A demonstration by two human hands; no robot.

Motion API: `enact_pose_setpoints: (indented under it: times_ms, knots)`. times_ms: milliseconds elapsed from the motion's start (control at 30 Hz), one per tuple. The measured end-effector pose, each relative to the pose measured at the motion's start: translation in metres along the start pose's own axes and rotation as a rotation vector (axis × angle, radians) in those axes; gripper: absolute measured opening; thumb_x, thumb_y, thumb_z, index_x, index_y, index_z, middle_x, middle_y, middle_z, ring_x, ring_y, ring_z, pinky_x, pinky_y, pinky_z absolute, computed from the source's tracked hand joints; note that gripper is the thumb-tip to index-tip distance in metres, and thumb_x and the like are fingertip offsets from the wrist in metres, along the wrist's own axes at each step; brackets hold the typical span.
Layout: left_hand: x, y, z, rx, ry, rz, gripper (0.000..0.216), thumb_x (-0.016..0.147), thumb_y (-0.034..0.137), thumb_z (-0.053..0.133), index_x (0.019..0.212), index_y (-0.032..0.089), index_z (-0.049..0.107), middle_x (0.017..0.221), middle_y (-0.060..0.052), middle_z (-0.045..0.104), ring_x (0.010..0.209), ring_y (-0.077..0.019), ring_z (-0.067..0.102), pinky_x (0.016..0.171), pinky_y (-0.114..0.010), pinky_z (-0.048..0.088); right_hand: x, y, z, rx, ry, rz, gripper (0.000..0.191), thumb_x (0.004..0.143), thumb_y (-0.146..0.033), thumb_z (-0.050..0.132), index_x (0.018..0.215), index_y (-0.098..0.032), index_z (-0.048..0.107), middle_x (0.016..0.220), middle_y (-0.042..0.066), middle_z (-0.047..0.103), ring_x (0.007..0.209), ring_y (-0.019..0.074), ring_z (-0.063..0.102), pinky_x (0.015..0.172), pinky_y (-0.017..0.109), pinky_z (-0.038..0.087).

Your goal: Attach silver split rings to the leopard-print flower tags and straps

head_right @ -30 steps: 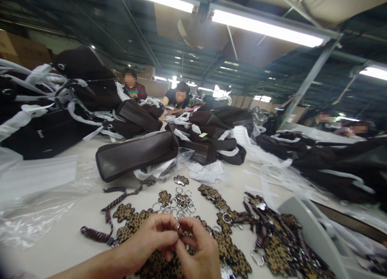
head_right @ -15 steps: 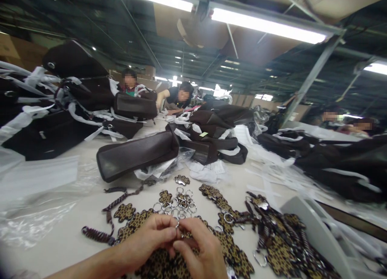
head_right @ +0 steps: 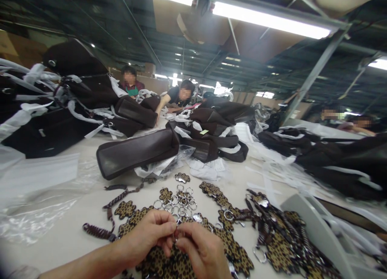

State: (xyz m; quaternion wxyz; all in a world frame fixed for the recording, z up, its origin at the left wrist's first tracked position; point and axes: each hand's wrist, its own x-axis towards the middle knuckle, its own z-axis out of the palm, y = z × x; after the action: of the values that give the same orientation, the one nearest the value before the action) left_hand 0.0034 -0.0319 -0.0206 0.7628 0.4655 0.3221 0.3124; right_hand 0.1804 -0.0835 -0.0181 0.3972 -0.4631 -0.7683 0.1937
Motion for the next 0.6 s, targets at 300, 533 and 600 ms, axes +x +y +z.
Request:
enact_pose_setpoints:
  times_ms: [300, 533, 600]
  knots:
    - [0.005, -0.006, -0.005, 0.003, 0.026, -0.027, 0.036, 0.061, 0.045, 0.074, 0.067, 0.015, 0.056, 0.055, 0.001, 0.061, 0.044, -0.0093, 0.055, 0.047, -0.022, 0.044, -0.003, 0.008, 0.009, 0.042, -0.001, -0.007, 0.02, 0.088, -0.017, 0.058, 0.098, -0.029, 0.069, 0.082, -0.003, 0.078, 0.07, 0.0147, 0.073, 0.066, 0.018, 0.054]
    - [0.004, -0.01, -0.002, -0.105, 0.021, -0.091, 0.045, 0.055, 0.05, 0.08, 0.068, 0.015, 0.054, 0.055, 0.001, 0.059, 0.045, -0.0079, 0.053, 0.05, -0.022, 0.044, 0.0, 0.005, 0.008, 0.035, -0.071, 0.105, 0.017, 0.087, -0.018, 0.056, 0.091, -0.028, 0.07, 0.072, -0.004, 0.076, 0.06, 0.0122, 0.069, 0.059, 0.015, 0.052]
    - [0.004, -0.014, -0.002, -0.094, 0.022, -0.101, 0.043, 0.055, 0.049, 0.079, 0.068, 0.015, 0.055, 0.056, 0.001, 0.06, 0.046, -0.0085, 0.053, 0.051, -0.022, 0.044, 0.001, 0.007, 0.007, 0.012, -0.136, 0.099, 0.017, 0.088, -0.019, 0.054, 0.089, -0.026, 0.07, 0.07, -0.003, 0.075, 0.057, 0.0127, 0.068, 0.056, 0.015, 0.052]
